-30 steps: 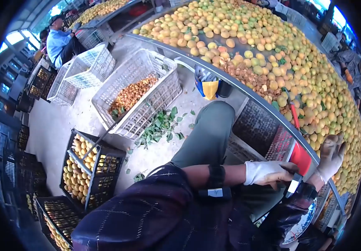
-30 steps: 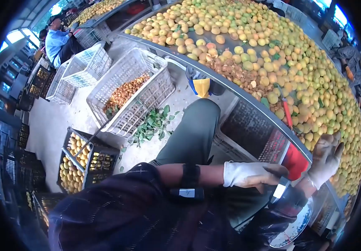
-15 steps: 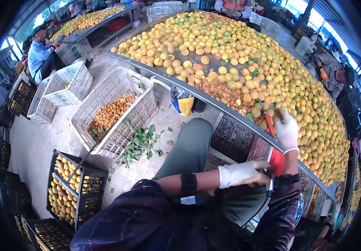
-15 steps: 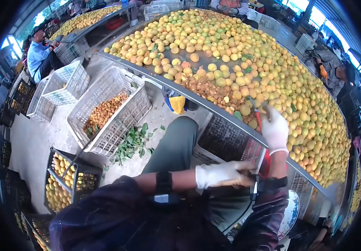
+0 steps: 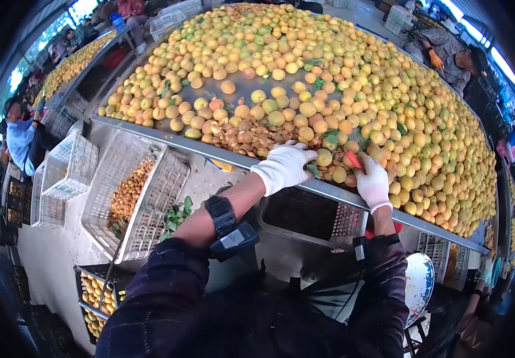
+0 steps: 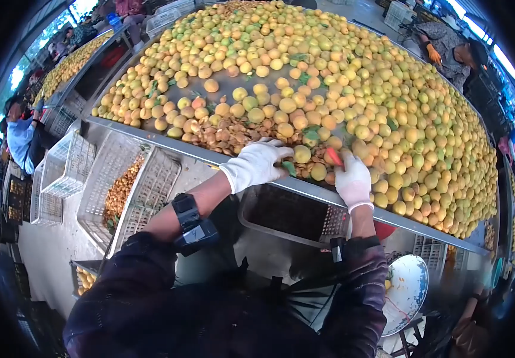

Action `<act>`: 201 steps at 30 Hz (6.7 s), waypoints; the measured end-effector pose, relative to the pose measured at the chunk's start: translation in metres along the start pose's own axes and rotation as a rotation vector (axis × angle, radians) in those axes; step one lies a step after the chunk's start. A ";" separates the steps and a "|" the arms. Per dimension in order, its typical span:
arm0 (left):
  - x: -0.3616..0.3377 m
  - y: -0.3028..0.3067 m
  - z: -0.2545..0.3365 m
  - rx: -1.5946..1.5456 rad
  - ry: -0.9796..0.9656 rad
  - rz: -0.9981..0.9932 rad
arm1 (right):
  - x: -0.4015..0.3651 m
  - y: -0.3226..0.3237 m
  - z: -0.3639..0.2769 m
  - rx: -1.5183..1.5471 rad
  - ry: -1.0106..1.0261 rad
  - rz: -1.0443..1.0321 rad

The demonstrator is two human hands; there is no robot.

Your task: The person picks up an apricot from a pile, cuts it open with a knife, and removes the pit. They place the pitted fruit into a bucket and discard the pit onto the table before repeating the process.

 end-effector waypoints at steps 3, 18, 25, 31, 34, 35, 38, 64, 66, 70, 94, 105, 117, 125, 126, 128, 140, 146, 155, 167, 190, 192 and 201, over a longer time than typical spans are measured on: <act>0.021 -0.011 -0.029 0.104 -0.082 -0.031 | -0.018 0.025 0.035 0.639 -0.329 0.060; 0.067 -0.045 0.055 0.040 -0.276 -0.094 | -0.043 0.041 0.072 1.054 -0.681 0.149; 0.059 -0.003 -0.043 0.680 -0.023 -0.250 | -0.046 0.043 0.076 1.318 -0.648 0.194; 0.094 -0.004 0.066 -0.032 -0.129 0.038 | -0.045 0.035 0.083 1.643 -0.582 0.318; 0.130 -0.051 0.112 -0.062 -0.182 0.092 | -0.051 0.039 0.091 1.714 -0.613 0.339; 0.141 -0.064 0.120 -0.002 -0.151 0.100 | -0.055 0.044 0.092 1.699 -0.577 0.311; 0.157 -0.073 0.121 -0.051 -0.043 0.053 | -0.068 0.076 0.074 1.497 -0.653 0.314; -0.107 0.021 0.031 -2.024 0.080 0.195 | -0.208 -0.104 -0.060 0.152 -0.225 -0.798; -0.110 0.032 0.037 -1.977 0.049 0.236 | -0.213 -0.063 -0.058 0.231 -0.124 -0.427; -0.105 0.015 0.047 -1.927 0.043 0.131 | -0.197 0.044 -0.071 0.740 -0.416 -0.121; -0.080 -0.017 0.114 -2.123 0.147 0.093 | -0.155 0.081 -0.120 1.169 -0.510 -0.094; -0.082 0.003 0.117 -1.675 0.077 0.007 | -0.122 0.088 -0.097 1.268 -0.386 -0.199; -0.069 -0.019 0.115 -2.261 -0.031 0.064 | -0.154 0.077 -0.095 1.288 -0.424 -0.008; -0.069 -0.037 0.121 -2.278 0.147 0.068 | -0.166 0.084 -0.098 0.795 -0.260 0.067; -0.069 -0.039 0.121 -2.284 0.195 0.088 | -0.166 0.082 -0.098 0.796 -0.261 0.067; -0.069 -0.051 0.118 -2.231 0.209 0.086 | -0.165 0.084 -0.104 0.689 -0.170 0.151; -0.079 -0.055 0.140 -2.214 0.290 0.095 | -0.167 0.070 -0.108 0.595 -0.147 0.232; -0.085 -0.050 0.135 -2.135 0.249 0.136 | -0.170 0.071 -0.102 0.684 -0.187 0.012; -0.087 -0.044 0.137 -2.116 0.138 -0.058 | -0.177 0.054 -0.101 1.194 -0.495 -0.065; -0.075 -0.031 0.112 -1.744 0.049 -0.087 | -0.166 0.056 -0.086 1.205 -0.426 -0.289; -0.040 0.000 0.106 -1.277 -0.051 -0.447 | -0.149 0.075 -0.062 1.146 -0.450 -0.477; -0.036 0.001 0.102 -1.220 -0.060 -0.466 | -0.142 0.074 -0.056 1.023 -0.354 -0.529; -0.026 -0.049 0.105 -2.260 0.283 -0.420 | -0.068 0.114 -0.049 1.907 -0.318 0.351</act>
Point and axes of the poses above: each hand's wrist, its own x-axis towards the middle knuckle, its own y-axis out of the back of the hand, z = x × y, the point moved 5 cm from there along x, towards the middle knuckle
